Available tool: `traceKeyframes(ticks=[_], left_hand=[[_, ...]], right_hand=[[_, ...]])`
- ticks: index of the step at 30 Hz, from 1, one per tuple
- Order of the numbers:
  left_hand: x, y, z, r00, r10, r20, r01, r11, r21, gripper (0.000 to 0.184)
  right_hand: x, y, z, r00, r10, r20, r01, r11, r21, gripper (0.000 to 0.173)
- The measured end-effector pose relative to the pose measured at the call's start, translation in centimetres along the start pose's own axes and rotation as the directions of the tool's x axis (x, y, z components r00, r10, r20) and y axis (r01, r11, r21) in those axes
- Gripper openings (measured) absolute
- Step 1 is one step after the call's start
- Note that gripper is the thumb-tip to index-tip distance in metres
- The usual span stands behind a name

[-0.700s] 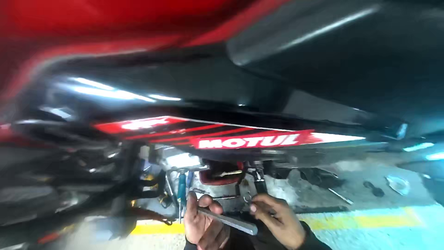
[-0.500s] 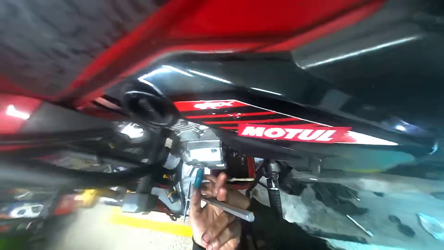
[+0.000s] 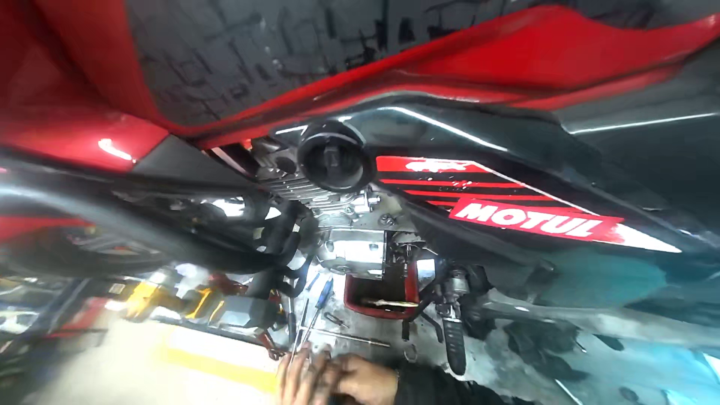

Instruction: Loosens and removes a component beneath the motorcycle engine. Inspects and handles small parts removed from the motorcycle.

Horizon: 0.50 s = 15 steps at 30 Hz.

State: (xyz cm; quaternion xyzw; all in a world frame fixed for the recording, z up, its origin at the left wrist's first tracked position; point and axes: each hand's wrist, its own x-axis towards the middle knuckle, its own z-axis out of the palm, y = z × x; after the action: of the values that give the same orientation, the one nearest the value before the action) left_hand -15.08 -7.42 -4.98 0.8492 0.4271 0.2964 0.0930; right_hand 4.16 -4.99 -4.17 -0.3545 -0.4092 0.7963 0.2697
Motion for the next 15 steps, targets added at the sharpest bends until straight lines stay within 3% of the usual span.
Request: traceKeyframes(ticks=[2,4,5,6,8,10,15], left_hand=[[-1.3,0.2,0.8,0.997,0.073,0.008,-0.073,0.995,0.062,0.032],[-3.1,0.2,0.9,0.998,0.057,0.007,-0.057,0.998,0.033,0.029],[-4.2,0.2,0.8,1.0,0.006,0.007,-0.006,1.0,-0.003,0.031],[-5.0,0.5,0.8,0.998,-0.057,0.005,0.058,0.998,-0.028,0.033],[-6.0,1.2,0.8,0.985,-0.171,0.023,0.172,0.984,-0.04,0.038],[-6.6,1.4,0.9,0.974,-0.226,-0.015,0.226,0.974,-0.035,0.032],[-5.1,1.7,1.5,0.969,-0.177,-0.169,0.178,0.984,-0.009,0.027]], right_hand=[[-0.7,0.7,-0.4,0.993,0.085,0.085,-0.058,0.958,-0.28,0.02],[-1.7,2.1,-1.9,0.997,0.013,0.076,0.02,0.909,-0.416,0.02],[-2.3,2.2,-2.9,0.999,-0.039,0.018,0.043,0.927,-0.372,0.024],[-2.6,1.8,-3.9,0.996,-0.085,-0.042,0.071,0.965,-0.253,0.039],[-1.8,0.2,-4.4,0.984,-0.157,-0.082,0.167,0.978,0.125,0.065],[-0.6,-0.7,-3.2,0.983,-0.142,-0.116,0.172,0.933,0.317,0.059],[1.5,-2.4,-2.0,0.924,-0.105,-0.367,0.212,0.941,0.263,0.03]])
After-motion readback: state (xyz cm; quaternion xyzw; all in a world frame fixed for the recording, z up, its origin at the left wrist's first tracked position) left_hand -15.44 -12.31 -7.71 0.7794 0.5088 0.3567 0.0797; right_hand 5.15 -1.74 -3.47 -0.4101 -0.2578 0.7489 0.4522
